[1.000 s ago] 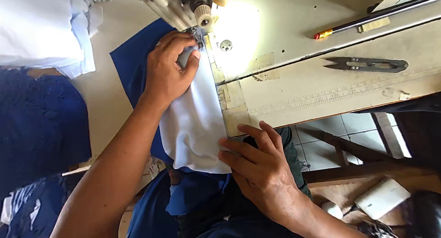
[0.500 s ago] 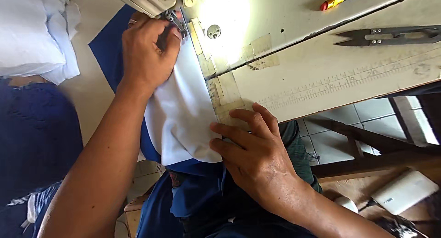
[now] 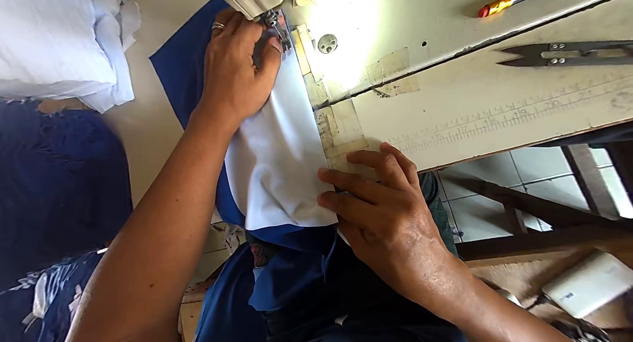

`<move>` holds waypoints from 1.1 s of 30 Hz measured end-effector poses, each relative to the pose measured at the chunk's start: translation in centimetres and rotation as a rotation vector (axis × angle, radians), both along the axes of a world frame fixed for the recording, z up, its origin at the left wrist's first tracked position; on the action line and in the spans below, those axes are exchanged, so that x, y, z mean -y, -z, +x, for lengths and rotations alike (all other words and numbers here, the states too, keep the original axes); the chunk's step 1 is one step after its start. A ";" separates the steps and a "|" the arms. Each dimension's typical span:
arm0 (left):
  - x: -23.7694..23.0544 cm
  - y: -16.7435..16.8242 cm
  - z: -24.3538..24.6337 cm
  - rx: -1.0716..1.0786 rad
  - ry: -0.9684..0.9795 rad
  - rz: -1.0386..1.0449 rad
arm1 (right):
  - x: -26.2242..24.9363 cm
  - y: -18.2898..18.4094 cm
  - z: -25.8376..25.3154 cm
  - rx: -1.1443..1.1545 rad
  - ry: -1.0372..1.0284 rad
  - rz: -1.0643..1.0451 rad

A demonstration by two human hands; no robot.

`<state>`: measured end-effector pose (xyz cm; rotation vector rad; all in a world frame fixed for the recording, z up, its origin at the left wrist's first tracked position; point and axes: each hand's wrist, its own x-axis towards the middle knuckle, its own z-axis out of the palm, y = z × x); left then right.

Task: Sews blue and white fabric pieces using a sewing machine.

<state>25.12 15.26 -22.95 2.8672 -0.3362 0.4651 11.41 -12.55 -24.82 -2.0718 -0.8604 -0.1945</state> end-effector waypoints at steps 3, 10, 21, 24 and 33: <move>0.1 0.1 0.0 0.012 0.010 -0.010 | 0.0 0.0 0.0 0.006 -0.003 0.004; 0.2 0.1 -0.1 0.002 0.008 -0.045 | 0.1 0.1 0.0 0.005 -0.013 0.005; 0.3 -0.1 -0.2 0.028 0.032 -0.068 | 0.1 0.8 -0.2 -0.005 -0.006 0.007; 0.5 -0.1 -0.3 0.038 0.030 -0.070 | 0.2 0.8 -0.3 -0.012 -0.005 -0.001; 0.2 0.0 -0.2 0.077 0.063 -0.090 | 0.0 0.9 -0.2 -0.006 0.007 0.005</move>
